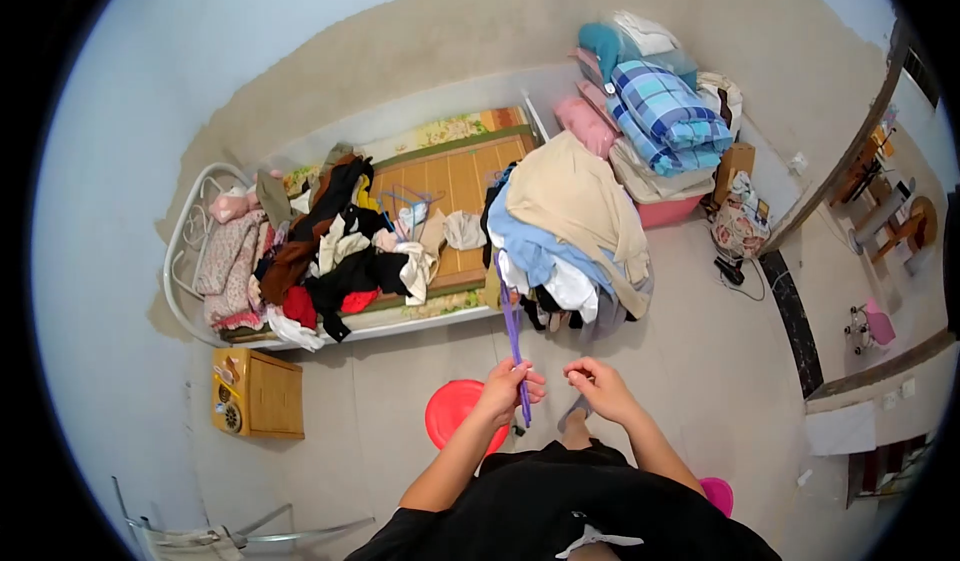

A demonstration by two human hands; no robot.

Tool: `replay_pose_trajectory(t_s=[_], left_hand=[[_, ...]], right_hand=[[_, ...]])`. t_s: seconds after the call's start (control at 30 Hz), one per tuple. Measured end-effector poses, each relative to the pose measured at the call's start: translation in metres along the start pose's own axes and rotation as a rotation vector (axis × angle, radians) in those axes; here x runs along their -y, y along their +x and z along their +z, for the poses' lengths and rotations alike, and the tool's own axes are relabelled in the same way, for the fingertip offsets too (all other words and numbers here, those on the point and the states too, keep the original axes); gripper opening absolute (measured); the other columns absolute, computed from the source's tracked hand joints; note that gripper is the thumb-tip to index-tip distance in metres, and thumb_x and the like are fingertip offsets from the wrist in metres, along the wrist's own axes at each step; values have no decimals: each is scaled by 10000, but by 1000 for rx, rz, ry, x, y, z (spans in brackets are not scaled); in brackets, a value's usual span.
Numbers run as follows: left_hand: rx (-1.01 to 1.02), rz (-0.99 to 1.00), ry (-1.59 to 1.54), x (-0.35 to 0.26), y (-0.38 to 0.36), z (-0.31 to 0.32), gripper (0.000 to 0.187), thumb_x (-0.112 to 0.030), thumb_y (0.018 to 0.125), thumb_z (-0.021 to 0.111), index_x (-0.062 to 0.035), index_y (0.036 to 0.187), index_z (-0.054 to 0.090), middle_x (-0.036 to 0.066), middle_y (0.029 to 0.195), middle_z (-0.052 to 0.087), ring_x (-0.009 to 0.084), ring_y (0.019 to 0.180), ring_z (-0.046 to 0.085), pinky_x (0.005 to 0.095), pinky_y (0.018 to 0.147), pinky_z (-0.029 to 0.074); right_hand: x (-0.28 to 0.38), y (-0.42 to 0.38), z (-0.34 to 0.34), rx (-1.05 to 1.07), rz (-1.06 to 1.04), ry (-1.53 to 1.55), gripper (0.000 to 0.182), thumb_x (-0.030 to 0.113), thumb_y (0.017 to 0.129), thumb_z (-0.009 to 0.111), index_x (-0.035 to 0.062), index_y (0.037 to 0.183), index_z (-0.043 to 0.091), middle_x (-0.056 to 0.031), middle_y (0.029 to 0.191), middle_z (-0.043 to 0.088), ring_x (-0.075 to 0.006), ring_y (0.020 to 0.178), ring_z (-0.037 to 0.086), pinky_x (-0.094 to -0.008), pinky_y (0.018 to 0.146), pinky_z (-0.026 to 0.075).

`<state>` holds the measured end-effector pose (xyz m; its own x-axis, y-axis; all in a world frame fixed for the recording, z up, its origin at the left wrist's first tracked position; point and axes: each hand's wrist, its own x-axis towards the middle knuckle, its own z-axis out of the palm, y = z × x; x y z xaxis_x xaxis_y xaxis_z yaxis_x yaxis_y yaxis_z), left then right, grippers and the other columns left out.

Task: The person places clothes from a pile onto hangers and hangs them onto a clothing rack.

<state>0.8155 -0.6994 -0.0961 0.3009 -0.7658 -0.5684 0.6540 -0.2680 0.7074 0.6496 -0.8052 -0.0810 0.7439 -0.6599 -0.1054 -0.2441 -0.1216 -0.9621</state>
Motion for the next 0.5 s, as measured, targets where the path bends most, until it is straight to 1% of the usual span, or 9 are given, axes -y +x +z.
replay_pose_trajectory(t_s=[0.07, 0.1, 0.13, 0.2, 0.23, 0.27, 0.37, 0.47, 0.5], left_hand=[[-31, 3, 7, -3, 36, 0, 157, -166, 930, 415, -35, 1012, 440, 81, 718, 570, 176, 535, 563, 275, 456, 459], [-96, 5, -30, -14, 44, 15, 145, -171, 931, 414, -49, 1004, 439, 27, 613, 473, 127, 440, 439, 239, 389, 356], [-113, 0, -25, -23, 54, 18, 145, -171, 931, 414, -49, 1004, 439, 27, 613, 473, 127, 440, 439, 239, 389, 356], [-52, -86, -177, -46, 81, 24, 130, -172, 931, 412, -63, 997, 440, -4, 575, 395, 91, 419, 338, 219, 372, 277], [-131, -92, -213, -56, 90, 33, 118, -165, 929, 408, -75, 995, 446, -23, 561, 338, 68, 414, 270, 209, 365, 220], [-147, -97, -213, -61, 100, 36, 118, -165, 929, 408, -75, 995, 446, -23, 561, 338, 68, 414, 270, 209, 365, 220], [-269, 12, -198, -80, 123, 48, 100, -160, 920, 418, -88, 984, 448, -35, 558, 333, 60, 397, 262, 216, 342, 207], [-358, 77, -188, -96, 145, 38, 90, -150, 914, 421, -89, 974, 450, -41, 549, 321, 60, 388, 254, 220, 332, 197], [-405, 91, -193, -107, 149, 38, 127, -161, 919, 401, -59, 954, 469, -50, 523, 290, 53, 381, 235, 216, 332, 181]], right_hand=[[-3, 37, -30, 53, 12, 110, 196, 158, 849, 559, 17, 982, 582, -91, 842, 604, -155, 751, 578, -272, 671, 463], [-2, 54, -43, 38, 26, 95, 194, 153, 848, 559, 14, 981, 582, -82, 830, 613, -144, 745, 579, -267, 673, 463], [-5, 68, -54, 23, 43, 81, 192, 147, 846, 560, 11, 980, 583, -73, 818, 621, -132, 740, 580, -262, 675, 462], [-22, 104, -74, 12, -8, 113, 189, 134, 849, 553, -5, 975, 576, -72, 826, 624, -125, 740, 588, -254, 667, 465], [-27, 120, -82, 28, 17, 189, 188, 127, 851, 548, -17, 969, 572, -77, 822, 625, -127, 735, 591, -251, 666, 467], [-32, 133, -89, 45, 51, 266, 187, 121, 853, 543, -29, 962, 567, -82, 819, 627, -128, 729, 595, -247, 665, 470], [-44, 173, -100, 82, 98, 270, 178, 100, 858, 528, -48, 954, 557, -98, 814, 624, -135, 730, 600, -251, 674, 482], [-55, 210, -101, 110, 125, 299, 177, 95, 859, 528, -49, 959, 554, -96, 820, 621, -138, 736, 600, -253, 680, 485], [-56, 221, -100, 119, 145, 328, 177, 94, 859, 530, -48, 961, 553, -92, 821, 619, -138, 737, 599, -252, 682, 484]])
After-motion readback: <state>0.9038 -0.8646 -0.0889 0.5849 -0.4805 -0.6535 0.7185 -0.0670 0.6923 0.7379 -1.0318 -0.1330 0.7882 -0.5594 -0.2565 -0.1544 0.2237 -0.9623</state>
